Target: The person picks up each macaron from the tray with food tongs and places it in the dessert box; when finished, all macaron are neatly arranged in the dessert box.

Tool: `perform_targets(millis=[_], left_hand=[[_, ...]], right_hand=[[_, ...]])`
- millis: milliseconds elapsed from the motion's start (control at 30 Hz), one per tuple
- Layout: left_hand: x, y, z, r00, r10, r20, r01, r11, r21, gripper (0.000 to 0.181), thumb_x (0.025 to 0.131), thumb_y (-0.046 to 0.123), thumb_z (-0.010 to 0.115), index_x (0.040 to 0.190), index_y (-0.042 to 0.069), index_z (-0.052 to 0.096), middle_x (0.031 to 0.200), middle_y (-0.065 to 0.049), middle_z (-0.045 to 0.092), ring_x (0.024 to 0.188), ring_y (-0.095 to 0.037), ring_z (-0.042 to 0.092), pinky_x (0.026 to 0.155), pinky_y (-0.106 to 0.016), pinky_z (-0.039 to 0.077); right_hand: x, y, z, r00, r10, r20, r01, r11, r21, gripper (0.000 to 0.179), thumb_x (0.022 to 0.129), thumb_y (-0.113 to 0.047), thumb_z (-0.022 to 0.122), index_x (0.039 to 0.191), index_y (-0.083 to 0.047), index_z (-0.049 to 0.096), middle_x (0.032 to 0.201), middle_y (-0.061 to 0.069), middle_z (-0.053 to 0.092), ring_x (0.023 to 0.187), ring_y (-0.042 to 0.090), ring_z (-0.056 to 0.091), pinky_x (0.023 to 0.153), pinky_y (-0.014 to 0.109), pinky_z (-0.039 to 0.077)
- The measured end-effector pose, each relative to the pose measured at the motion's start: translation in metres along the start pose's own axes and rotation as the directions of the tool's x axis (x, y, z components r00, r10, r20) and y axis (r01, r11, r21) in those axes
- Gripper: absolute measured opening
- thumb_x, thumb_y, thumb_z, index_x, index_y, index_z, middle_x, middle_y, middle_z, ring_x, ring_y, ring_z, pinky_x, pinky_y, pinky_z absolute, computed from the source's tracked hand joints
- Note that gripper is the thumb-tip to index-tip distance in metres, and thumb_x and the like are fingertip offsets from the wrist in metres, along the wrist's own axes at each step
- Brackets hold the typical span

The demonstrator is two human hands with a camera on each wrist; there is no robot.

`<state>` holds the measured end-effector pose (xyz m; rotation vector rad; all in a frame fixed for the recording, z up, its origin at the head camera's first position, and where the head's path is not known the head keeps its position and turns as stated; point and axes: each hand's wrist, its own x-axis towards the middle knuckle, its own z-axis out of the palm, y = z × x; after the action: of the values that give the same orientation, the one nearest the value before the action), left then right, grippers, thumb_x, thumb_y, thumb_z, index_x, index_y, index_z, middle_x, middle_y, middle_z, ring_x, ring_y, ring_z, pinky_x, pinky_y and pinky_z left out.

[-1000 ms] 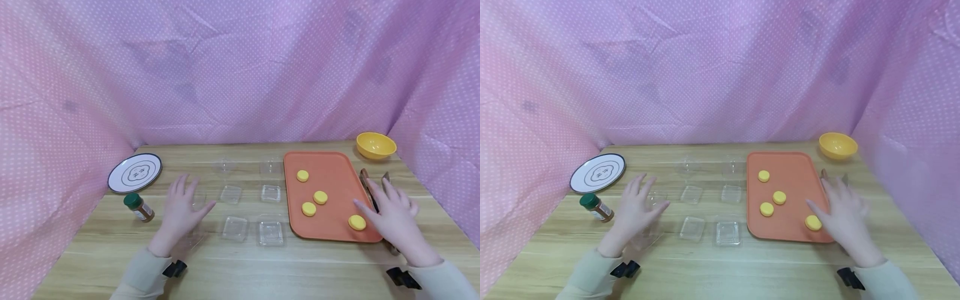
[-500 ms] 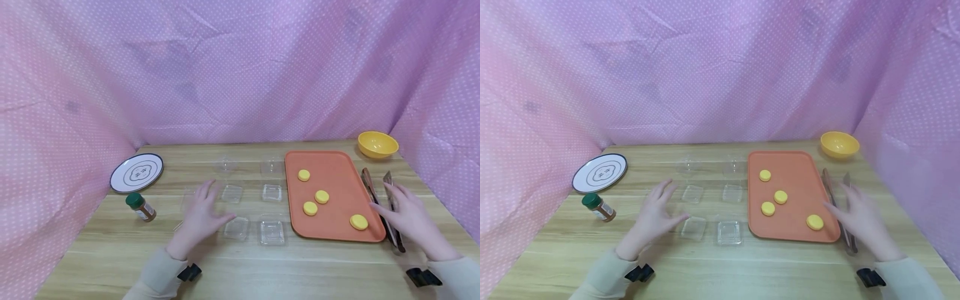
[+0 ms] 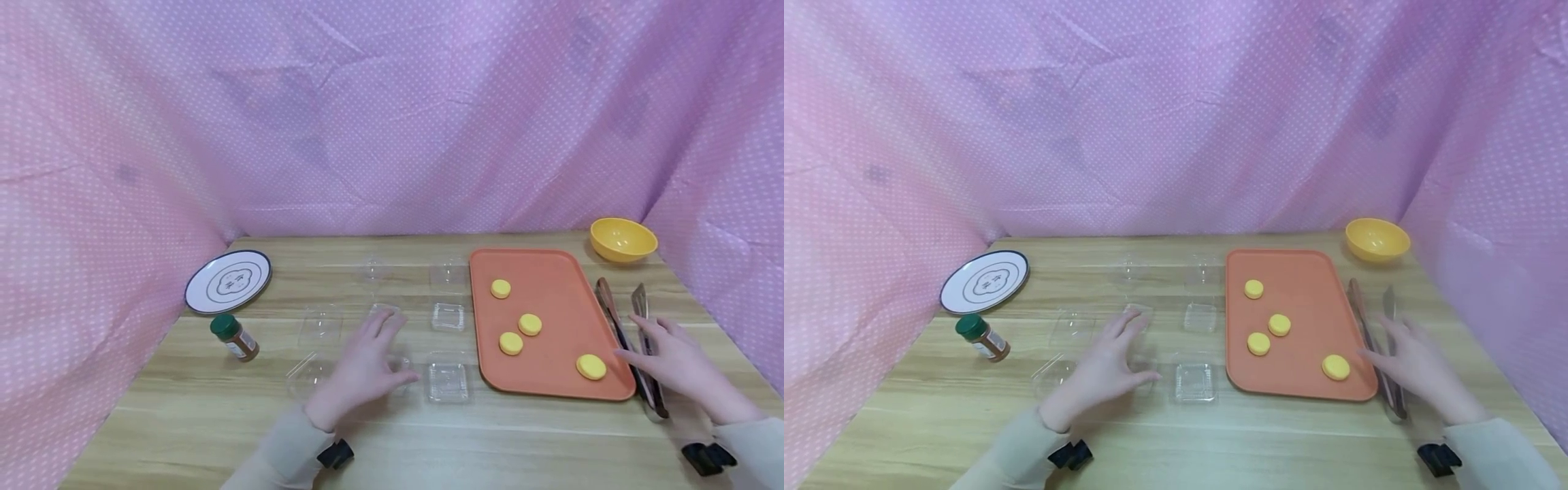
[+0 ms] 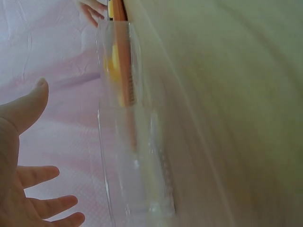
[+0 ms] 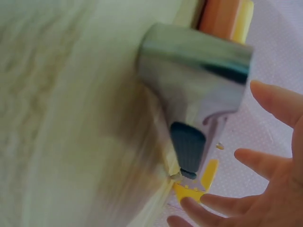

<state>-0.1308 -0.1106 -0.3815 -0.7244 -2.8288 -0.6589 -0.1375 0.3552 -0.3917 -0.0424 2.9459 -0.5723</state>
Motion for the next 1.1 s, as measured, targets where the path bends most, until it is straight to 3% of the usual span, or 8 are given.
perform_targets(millis=[200,367,500,700,933,1100], left_hand=[[0.006,0.012,0.009,0.994,0.035,0.101,-0.036,0.999,0.006,0.094,0.066,0.053,0.078,0.14,0.008,0.042,0.145,-0.02,0.039,0.133,-0.04,0.037,0.11,-0.056,0.03],[0.011,0.019,0.016,0.982,0.026,0.185,-0.033,0.999,0.036,0.095,0.067,0.056,0.077,0.142,0.01,0.042,0.146,-0.017,0.039,0.134,-0.038,0.036,0.111,-0.054,0.029],[0.013,0.024,0.019,0.974,0.035,0.222,-0.051,0.997,0.065,0.094,0.067,0.058,0.076,0.142,0.013,0.043,0.145,-0.015,0.041,0.133,-0.034,0.039,0.109,-0.053,0.034],[0.018,0.032,0.024,0.955,0.089,0.283,-0.125,0.986,0.111,0.088,0.07,0.056,0.075,0.14,0.012,0.044,0.141,-0.013,0.046,0.129,-0.029,0.044,0.107,-0.048,0.038],[0.022,0.038,0.027,0.936,0.065,0.346,-0.119,0.983,0.138,0.086,0.072,0.058,0.073,0.141,0.015,0.044,0.14,-0.009,0.049,0.129,-0.026,0.046,0.106,-0.044,0.04],[0.023,0.039,0.026,0.93,0.067,0.363,-0.128,0.981,0.147,0.084,0.074,0.055,0.073,0.14,0.011,0.045,0.136,-0.006,0.053,0.125,-0.024,0.049,0.108,-0.042,0.038]], right_hand=[[0.003,0.003,0.002,1.0,-0.023,0.021,0.023,1.0,-0.021,0.088,0.088,-0.049,0.06,0.142,0.009,0.024,0.127,0.055,0.021,0.11,0.068,0.027,0.082,0.076,0.033],[0.004,0.004,0.004,0.998,-0.045,0.037,0.045,0.999,-0.024,0.089,0.087,-0.048,0.063,0.144,0.008,0.023,0.125,0.054,0.026,0.108,0.068,0.032,0.079,0.074,0.036],[0.004,0.006,0.005,0.998,-0.056,0.034,0.058,0.997,-0.044,0.089,0.085,-0.046,0.065,0.143,0.007,0.024,0.123,0.054,0.027,0.106,0.068,0.034,0.078,0.072,0.038],[0.005,0.006,0.007,0.997,-0.074,0.028,0.076,0.994,-0.073,0.081,0.086,-0.039,0.067,0.138,0.011,0.031,0.121,0.054,0.03,0.106,0.068,0.036,0.08,0.072,0.038],[0.007,0.006,0.009,0.996,-0.084,0.033,0.087,0.993,-0.077,0.076,0.088,-0.039,0.064,0.137,0.01,0.034,0.121,0.054,0.031,0.106,0.067,0.037,0.08,0.071,0.039],[0.009,0.008,0.009,0.994,-0.102,0.043,0.105,0.992,-0.073,0.073,0.09,-0.038,0.062,0.136,0.011,0.035,0.122,0.053,0.033,0.106,0.066,0.038,0.08,0.071,0.039]])
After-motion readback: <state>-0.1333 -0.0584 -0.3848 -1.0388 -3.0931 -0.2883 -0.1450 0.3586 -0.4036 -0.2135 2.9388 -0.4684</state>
